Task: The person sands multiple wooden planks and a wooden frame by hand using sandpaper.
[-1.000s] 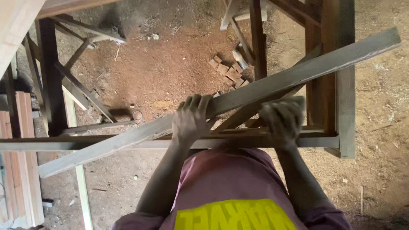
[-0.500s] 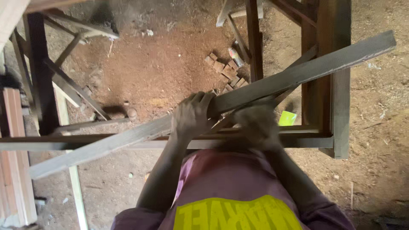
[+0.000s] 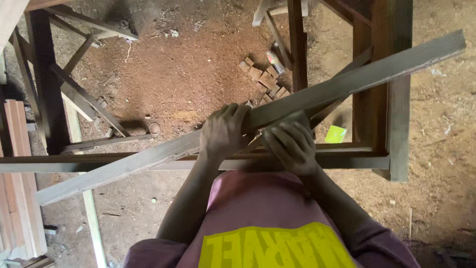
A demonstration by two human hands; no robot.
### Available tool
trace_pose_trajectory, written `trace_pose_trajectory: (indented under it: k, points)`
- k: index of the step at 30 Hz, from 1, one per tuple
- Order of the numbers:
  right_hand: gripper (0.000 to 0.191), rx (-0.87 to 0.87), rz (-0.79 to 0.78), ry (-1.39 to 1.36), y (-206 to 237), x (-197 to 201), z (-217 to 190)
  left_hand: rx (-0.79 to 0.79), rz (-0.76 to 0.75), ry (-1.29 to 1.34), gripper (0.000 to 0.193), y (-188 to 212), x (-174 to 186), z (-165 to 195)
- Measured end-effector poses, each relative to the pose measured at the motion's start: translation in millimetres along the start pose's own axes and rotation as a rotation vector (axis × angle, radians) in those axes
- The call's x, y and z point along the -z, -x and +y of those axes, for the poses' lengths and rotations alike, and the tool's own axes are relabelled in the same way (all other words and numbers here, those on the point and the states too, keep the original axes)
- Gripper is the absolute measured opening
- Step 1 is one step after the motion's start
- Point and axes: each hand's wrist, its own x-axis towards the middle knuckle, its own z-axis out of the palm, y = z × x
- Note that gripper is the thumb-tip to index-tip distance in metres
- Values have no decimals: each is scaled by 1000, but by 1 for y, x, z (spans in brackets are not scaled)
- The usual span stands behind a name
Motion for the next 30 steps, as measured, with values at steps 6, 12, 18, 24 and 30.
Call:
trace_pose_trajectory:
  k: [6,12,18,24,30]
  points:
    - [23,5,-25,7,-21,14,14,4,25,34,63,-3,0,3]
    - [25,-226,-3,121,0,26,59,23,30,-21,61,-3,-1,2]
    - [27,7,-14,-47,26,-10,38,6,20,-35,56,1,-5,2]
    - [21,-76,14,69,17,51,89,106,-158,-68,63,-6,-12,-1]
    - [21,-25,44,31,16,29,61,31,-12,-47,61,-4,-3,0]
